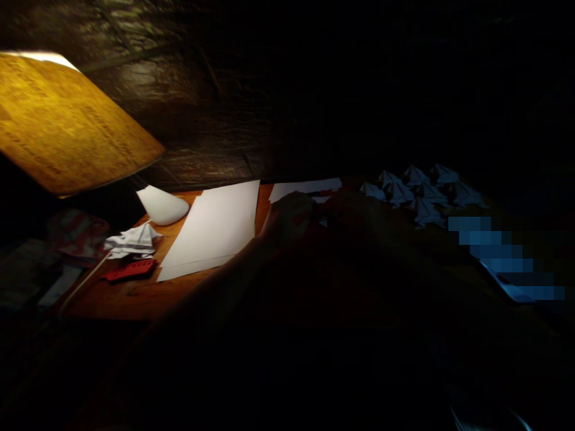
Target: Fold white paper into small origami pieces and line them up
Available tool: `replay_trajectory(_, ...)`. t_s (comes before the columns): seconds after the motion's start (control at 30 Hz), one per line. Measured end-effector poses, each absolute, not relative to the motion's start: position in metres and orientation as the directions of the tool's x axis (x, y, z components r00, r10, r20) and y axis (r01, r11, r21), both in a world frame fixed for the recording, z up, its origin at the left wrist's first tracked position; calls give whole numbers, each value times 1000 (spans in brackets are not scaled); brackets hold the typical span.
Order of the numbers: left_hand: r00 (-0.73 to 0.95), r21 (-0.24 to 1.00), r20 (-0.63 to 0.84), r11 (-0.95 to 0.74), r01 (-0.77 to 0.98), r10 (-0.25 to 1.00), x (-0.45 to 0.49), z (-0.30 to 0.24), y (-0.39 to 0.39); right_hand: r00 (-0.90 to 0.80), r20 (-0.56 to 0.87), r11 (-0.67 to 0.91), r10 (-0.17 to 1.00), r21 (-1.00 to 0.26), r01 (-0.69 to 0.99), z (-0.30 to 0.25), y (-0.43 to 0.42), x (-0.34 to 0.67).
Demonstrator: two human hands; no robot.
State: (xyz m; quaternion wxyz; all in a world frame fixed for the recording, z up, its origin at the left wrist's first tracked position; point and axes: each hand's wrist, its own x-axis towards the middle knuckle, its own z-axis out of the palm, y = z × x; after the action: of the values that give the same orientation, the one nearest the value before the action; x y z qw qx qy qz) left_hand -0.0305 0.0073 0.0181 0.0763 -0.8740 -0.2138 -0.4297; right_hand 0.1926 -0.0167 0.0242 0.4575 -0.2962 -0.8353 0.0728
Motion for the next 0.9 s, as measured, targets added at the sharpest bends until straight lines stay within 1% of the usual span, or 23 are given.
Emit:
replay_trajectory(0.17, 555, 55, 764, -891, 451, 328, -31, 18, 7, -451, 698, 816, 556, -355, 455, 28, -19, 193)
replay_trajectory(0.37, 592, 79, 723, -894, 440, 355, -32, 14, 9, -486, 687, 815, 540, -284, 504, 16, -10, 193)
replay_trajectory(0.47, 597, 81, 711, -887, 455, 372, -32, 14, 10, -498, 657, 799, 566, -289, 528, 12, -7, 192)
replay_trajectory(0.57, 594, 65, 725, -893, 445, 348, -31, 14, 10, -495, 632, 778, 596, -303, 551, 14, -8, 193)
replay_trajectory(0.67, 571, 41, 754, -891, 453, 325, -29, 16, 9, -470, 668, 788, 577, -305, 534, 20, -12, 193)
replay_trajectory(0.77, 505, 29, 807, -874, 486, 307, -28, 18, 9, -416, 734, 809, 537, -307, 501, 26, -16, 192)
replay_trajectory(0.83, 457, 36, 838, -867, 497, 297, -30, 19, 9, -355, 752, 791, 555, -346, 504, 28, -16, 192)
replay_trajectory(0.9, 408, 63, 858, -852, 520, 313, -33, 19, 10, -262, 744, 742, 615, -433, 512, 26, -14, 193)
